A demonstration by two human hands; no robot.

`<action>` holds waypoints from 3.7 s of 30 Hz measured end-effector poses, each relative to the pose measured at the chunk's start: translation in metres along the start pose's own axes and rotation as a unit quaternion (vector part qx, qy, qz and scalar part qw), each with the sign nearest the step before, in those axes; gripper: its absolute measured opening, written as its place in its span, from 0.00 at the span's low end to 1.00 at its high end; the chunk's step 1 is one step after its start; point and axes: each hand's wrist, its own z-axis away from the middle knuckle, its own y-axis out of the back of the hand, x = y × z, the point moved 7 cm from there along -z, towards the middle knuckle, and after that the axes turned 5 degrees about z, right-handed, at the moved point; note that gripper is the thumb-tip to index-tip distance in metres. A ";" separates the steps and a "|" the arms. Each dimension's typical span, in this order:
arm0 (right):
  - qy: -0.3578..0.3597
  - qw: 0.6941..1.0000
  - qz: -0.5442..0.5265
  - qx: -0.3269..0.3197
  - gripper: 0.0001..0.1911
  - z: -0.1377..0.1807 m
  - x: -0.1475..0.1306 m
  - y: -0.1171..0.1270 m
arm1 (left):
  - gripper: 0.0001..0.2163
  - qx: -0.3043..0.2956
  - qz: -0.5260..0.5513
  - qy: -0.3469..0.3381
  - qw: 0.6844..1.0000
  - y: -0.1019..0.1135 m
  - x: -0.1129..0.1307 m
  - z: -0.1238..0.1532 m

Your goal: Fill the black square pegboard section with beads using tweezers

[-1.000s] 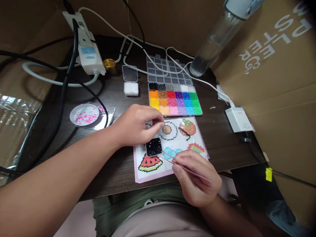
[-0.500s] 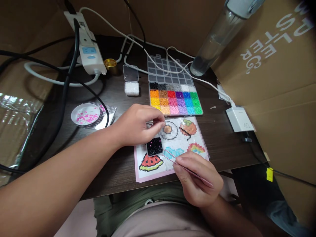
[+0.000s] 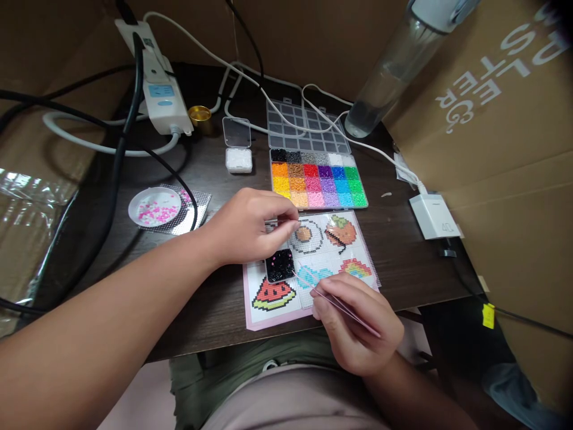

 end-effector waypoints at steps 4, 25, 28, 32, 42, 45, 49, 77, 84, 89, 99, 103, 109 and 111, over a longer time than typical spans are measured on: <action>-0.001 1.000 0.002 -0.010 0.22 -0.002 0.000 -0.001 | 0.05 0.001 -0.001 0.001 1.000 0.001 0.001 0.000; 0.034 0.999 0.002 -0.015 0.22 -0.001 -0.006 0.001 | 0.06 -0.005 0.001 0.007 1.000 -0.001 -0.001 0.000; 0.028 0.999 0.016 0.010 0.19 0.000 -0.004 0.004 | 0.06 0.001 0.001 0.000 1.000 -0.001 0.000 0.000; 0.000 0.999 0.025 0.023 0.19 0.003 0.002 0.005 | 0.06 0.002 0.002 0.004 1.000 -0.001 0.000 0.001; 0.005 0.998 0.050 0.031 0.22 0.003 0.002 0.004 | 0.07 -0.008 0.011 0.020 1.000 -0.002 -0.001 0.000; 0.009 0.998 0.055 0.020 0.22 0.001 0.000 0.002 | 0.06 -0.005 0.012 0.019 1.000 -0.001 -0.001 0.001; 0.023 0.998 0.057 0.014 0.22 0.000 -0.002 0.001 | 0.06 -0.004 0.009 0.015 1.000 -0.001 -0.001 0.002; 0.033 0.998 0.048 -0.027 0.22 0.003 -0.001 -0.004 | 0.05 0.000 0.019 0.003 1.000 -0.002 -0.001 0.002; 0.026 0.998 0.043 -0.026 0.22 0.004 0.000 -0.003 | 0.05 0.001 0.015 0.001 1.000 -0.001 0.000 0.002; 0.024 0.998 0.040 -0.031 0.22 0.003 0.001 -0.004 | 0.05 0.005 0.017 -0.003 1.000 -0.001 0.001 0.002; 0.015 0.999 0.034 -0.039 0.23 0.005 0.004 -0.005 | 0.05 0.003 0.016 -0.001 1.000 -0.002 0.000 0.002; 0.013 0.999 0.029 -0.028 0.23 0.005 0.002 -0.003 | 0.05 -0.001 0.017 0.004 1.000 -0.002 0.000 0.002; 0.018 0.999 0.025 0.014 0.24 0.005 -0.001 0.003 | 0.05 -0.001 0.016 0.004 1.000 -0.001 -0.001 0.002; 0.022 0.999 0.031 0.025 0.24 0.007 -0.002 0.006 | 0.06 0.002 0.013 0.001 1.000 0.000 0.000 0.001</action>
